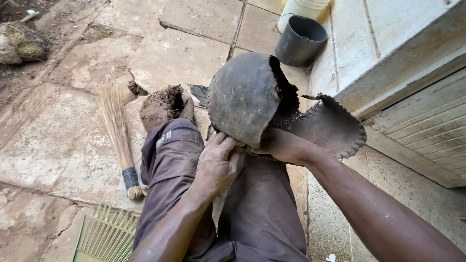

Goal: Stitching together thick rubber pieces from a tire to repair or create a bucket.

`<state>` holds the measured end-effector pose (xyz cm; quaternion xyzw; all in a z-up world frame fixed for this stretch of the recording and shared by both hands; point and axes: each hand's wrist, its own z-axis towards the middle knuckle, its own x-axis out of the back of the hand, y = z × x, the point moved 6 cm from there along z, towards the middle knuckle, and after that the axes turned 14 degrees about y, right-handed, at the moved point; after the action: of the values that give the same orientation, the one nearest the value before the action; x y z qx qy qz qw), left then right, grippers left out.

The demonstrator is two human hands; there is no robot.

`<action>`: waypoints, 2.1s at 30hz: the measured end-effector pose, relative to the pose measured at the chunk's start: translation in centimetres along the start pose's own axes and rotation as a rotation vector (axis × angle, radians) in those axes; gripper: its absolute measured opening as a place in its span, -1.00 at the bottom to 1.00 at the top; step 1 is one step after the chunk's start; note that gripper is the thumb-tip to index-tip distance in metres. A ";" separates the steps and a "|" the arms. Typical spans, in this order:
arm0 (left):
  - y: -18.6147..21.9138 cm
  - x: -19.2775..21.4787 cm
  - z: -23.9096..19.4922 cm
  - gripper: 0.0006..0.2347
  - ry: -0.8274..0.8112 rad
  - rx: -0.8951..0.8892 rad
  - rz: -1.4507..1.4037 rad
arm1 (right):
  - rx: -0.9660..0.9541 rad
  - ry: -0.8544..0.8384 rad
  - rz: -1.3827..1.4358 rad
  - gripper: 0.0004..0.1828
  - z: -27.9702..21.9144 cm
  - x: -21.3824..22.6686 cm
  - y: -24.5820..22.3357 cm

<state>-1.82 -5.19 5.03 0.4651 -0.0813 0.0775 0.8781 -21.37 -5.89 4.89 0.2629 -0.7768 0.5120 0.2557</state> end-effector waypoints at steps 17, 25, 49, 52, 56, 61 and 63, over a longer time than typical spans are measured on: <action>-0.8 -0.5 -0.2 -0.95 -0.063 -0.119 0.063 | -0.131 0.211 0.006 -0.60 0.4 -1.8 1.1; -0.6 0.3 -1.6 -0.91 -0.102 -0.070 0.116 | -0.049 0.235 0.038 -0.61 -0.9 -0.7 1.2; -1.0 1.3 0.1 0.11 0.248 -0.250 0.535 | 0.441 0.282 -0.344 -0.68 -6.4 -4.1 -1.2; -2.3 1.7 1.2 -0.01 0.248 -0.224 0.518 | 0.492 0.326 -0.283 -0.70 -6.8 -3.6 -1.3; -6.4 5.0 2.0 -0.40 0.337 0.255 0.127 | 0.465 0.373 -0.181 -0.73 -7.3 -1.8 -1.4; -6.3 6.1 1.9 -0.76 0.266 0.411 0.207 | 0.465 0.343 -0.108 -0.75 -7.0 -1.1 -1.1; -1.2 6.4 3.9 -0.11 0.154 0.479 0.343 | 0.441 0.288 -0.022 -0.76 -6.8 -0.5 -1.5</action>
<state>4.38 -8.76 7.60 0.6313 -0.0715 0.2766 0.7210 -19.17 -0.03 7.90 0.2452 -0.5990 0.6983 0.3057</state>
